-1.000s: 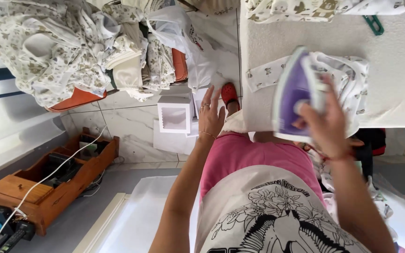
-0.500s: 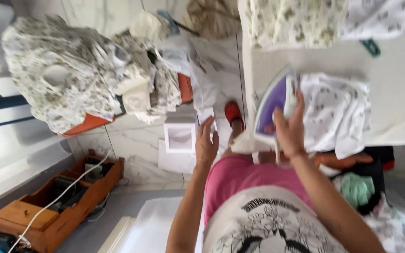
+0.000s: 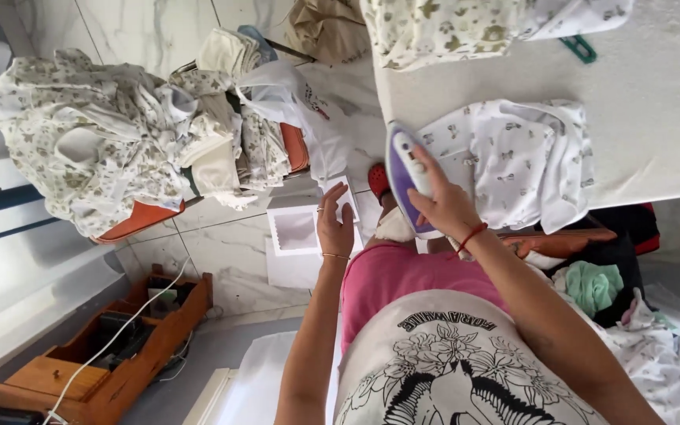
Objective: Ironing and folding baby clothes on an ironing board in a sewing factory setting.
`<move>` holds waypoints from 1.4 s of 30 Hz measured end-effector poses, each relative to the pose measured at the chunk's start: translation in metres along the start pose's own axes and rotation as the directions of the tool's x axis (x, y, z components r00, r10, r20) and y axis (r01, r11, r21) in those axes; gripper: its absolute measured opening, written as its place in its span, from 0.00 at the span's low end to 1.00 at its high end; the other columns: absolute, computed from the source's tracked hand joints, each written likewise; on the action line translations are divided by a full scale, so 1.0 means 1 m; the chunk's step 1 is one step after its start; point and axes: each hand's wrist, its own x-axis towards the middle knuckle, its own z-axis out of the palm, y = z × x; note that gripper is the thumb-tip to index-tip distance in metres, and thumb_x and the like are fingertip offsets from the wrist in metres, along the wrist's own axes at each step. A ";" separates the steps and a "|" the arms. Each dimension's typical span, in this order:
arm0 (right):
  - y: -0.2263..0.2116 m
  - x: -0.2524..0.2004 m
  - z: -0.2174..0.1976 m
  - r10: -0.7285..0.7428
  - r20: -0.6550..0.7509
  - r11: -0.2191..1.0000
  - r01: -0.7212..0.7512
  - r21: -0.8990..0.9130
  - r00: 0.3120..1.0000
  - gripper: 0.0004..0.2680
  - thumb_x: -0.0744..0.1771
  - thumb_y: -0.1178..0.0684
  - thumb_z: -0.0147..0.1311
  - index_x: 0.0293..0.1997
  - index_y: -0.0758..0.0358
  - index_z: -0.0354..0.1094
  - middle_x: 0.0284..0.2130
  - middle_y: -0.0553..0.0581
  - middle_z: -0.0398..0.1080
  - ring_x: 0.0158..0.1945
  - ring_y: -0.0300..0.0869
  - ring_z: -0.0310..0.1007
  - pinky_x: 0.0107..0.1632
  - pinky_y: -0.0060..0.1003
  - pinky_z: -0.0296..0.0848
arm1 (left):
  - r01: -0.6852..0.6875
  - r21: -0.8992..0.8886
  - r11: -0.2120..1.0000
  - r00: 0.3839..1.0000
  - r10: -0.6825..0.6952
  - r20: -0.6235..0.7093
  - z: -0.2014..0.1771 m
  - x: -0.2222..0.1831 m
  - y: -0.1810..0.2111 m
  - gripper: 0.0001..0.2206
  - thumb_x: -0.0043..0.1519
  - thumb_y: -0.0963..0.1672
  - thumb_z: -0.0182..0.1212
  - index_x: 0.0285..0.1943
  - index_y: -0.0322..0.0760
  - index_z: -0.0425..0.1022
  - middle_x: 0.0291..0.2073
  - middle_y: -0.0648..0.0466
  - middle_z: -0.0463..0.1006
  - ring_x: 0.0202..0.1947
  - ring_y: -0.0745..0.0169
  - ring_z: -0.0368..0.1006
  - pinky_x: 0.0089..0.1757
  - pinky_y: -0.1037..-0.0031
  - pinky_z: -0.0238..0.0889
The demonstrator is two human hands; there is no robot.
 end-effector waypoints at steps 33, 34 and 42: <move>0.176 0.070 -0.207 -0.052 -0.159 0.893 -0.025 -0.450 0.986 0.08 0.63 0.52 0.52 0.38 0.66 0.61 0.29 0.62 0.65 0.38 0.51 0.61 0.37 0.45 0.61 | -0.372 0.113 0.921 0.864 0.300 0.403 0.141 0.069 0.143 0.07 0.57 0.45 0.49 0.34 0.38 0.58 0.25 0.54 0.67 0.23 0.59 0.62 0.27 0.72 0.57; 0.186 0.068 -0.208 -0.166 -0.092 0.854 0.096 -0.512 0.982 0.08 0.64 0.52 0.48 0.34 0.67 0.68 0.31 0.63 0.66 0.45 0.50 0.59 0.44 0.44 0.61 | -0.354 0.016 0.935 0.853 0.316 0.415 0.128 0.056 0.155 0.08 0.59 0.45 0.46 0.34 0.37 0.55 0.22 0.54 0.66 0.18 0.58 0.62 0.22 0.70 0.55; 0.176 0.040 -0.251 -0.332 -0.234 0.914 0.251 -0.319 0.914 0.02 0.67 0.59 0.50 0.39 0.65 0.62 0.32 0.57 0.67 0.36 0.43 0.66 0.38 0.34 0.62 | -0.490 0.096 0.867 0.860 0.462 0.217 0.090 0.040 0.156 0.04 0.57 0.41 0.52 0.35 0.39 0.60 0.16 0.63 0.63 0.14 0.74 0.57 0.15 0.81 0.51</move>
